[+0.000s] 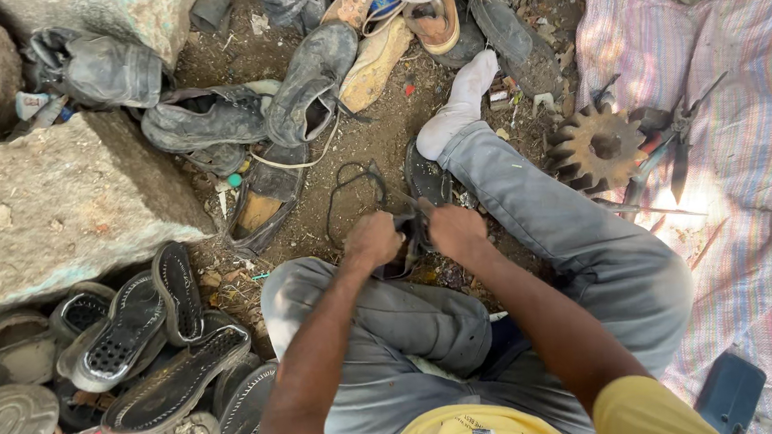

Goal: The person sits on the ground and uses a knife to cut and separate the sole from several worn shoes. They handle multiple shoes one at a time, prying apart the components and placing the separated parts aside.

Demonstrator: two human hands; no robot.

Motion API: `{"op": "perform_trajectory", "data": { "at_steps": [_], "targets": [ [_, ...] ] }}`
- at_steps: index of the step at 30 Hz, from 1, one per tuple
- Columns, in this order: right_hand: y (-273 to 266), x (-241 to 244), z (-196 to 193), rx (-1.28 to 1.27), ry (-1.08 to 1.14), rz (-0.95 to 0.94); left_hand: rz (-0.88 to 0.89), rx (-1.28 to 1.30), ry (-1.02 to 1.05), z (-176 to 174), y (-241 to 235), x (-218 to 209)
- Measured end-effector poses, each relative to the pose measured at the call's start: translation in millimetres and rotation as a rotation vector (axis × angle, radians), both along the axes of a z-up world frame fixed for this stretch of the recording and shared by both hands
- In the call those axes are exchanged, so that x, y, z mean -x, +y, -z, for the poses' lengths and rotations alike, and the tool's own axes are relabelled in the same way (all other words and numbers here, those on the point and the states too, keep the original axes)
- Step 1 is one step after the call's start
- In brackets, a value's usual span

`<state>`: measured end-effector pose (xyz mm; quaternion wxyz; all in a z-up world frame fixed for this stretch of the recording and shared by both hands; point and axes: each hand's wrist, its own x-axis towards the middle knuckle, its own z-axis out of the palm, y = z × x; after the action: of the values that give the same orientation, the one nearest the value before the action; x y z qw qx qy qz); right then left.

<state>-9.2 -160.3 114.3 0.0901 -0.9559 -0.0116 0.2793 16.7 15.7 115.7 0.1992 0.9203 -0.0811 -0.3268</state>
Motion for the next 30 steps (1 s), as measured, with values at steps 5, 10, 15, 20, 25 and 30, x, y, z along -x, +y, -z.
{"op": "perform_trajectory", "data": {
  "at_steps": [5, 10, 15, 20, 25, 30],
  "targets": [
    [-1.5, 16.9, 6.0, 0.032, -0.013, -0.013, -0.014, 0.058, -0.071, -10.6, 4.1, 15.7],
    [-30.8, 82.0, -6.5, 0.120, -0.023, -0.099, -0.066, 0.138, -0.092, -13.5, 13.2, 57.9],
    [-30.5, 49.1, 3.2, 0.095, -0.175, -0.094, -0.003, 0.086, -0.300, -1.3, 7.6, 83.4],
    [-21.6, 2.4, 51.0, 0.111, -0.138, -0.231, 0.061, 0.079, -0.389, 7.5, 4.8, 91.0],
    [-32.3, 43.4, 21.6, 0.184, -0.048, -0.182, 0.131, 0.103, -0.418, 15.9, 6.2, 98.3],
    [-61.1, 79.1, -9.9, 0.078, -0.084, -0.158, 0.186, 0.154, -0.494, 23.4, 3.8, 123.4]
  ]
}}
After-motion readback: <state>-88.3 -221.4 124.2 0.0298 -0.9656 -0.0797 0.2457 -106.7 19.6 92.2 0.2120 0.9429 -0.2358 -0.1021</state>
